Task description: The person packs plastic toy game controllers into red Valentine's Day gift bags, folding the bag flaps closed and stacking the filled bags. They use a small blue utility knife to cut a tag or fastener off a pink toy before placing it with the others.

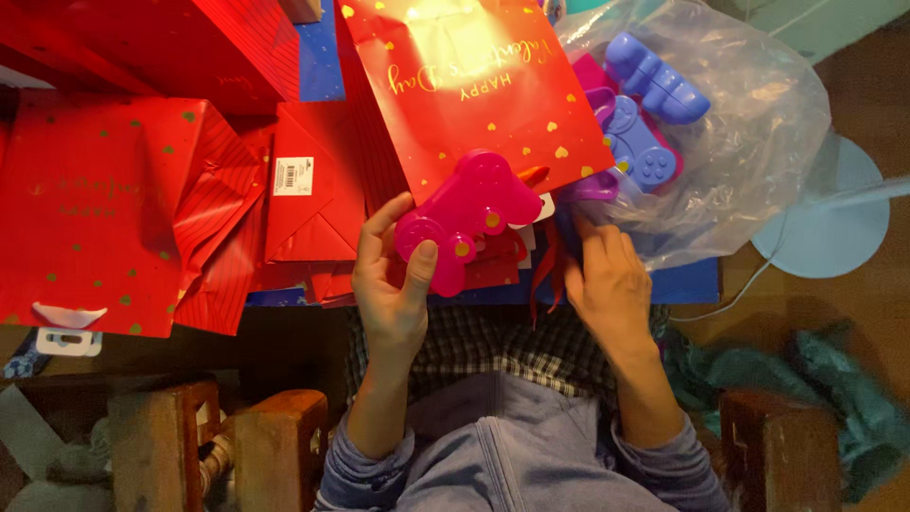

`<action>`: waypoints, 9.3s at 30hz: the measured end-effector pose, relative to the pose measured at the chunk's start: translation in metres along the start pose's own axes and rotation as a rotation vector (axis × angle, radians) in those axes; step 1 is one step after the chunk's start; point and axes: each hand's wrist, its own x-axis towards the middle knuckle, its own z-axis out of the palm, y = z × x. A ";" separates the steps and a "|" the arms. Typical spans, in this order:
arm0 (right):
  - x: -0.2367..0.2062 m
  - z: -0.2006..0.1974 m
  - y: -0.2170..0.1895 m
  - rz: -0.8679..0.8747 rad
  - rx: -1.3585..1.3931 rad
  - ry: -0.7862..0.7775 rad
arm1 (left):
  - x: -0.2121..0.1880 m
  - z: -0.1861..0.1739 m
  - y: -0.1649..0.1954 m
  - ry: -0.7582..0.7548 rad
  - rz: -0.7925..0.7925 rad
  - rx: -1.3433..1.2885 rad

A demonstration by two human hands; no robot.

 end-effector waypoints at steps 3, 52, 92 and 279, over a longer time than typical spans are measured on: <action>-0.006 -0.009 0.005 0.024 0.162 -0.017 | -0.002 0.000 0.002 0.001 0.004 -0.010; -0.004 -0.118 -0.012 -0.245 0.737 -0.022 | 0.002 -0.007 0.026 -0.055 0.235 0.398; 0.003 -0.106 0.002 -0.336 0.782 0.055 | 0.007 -0.009 0.036 -0.042 0.207 0.361; -0.016 0.006 0.000 0.253 0.203 0.038 | -0.005 0.002 -0.013 0.062 0.384 0.149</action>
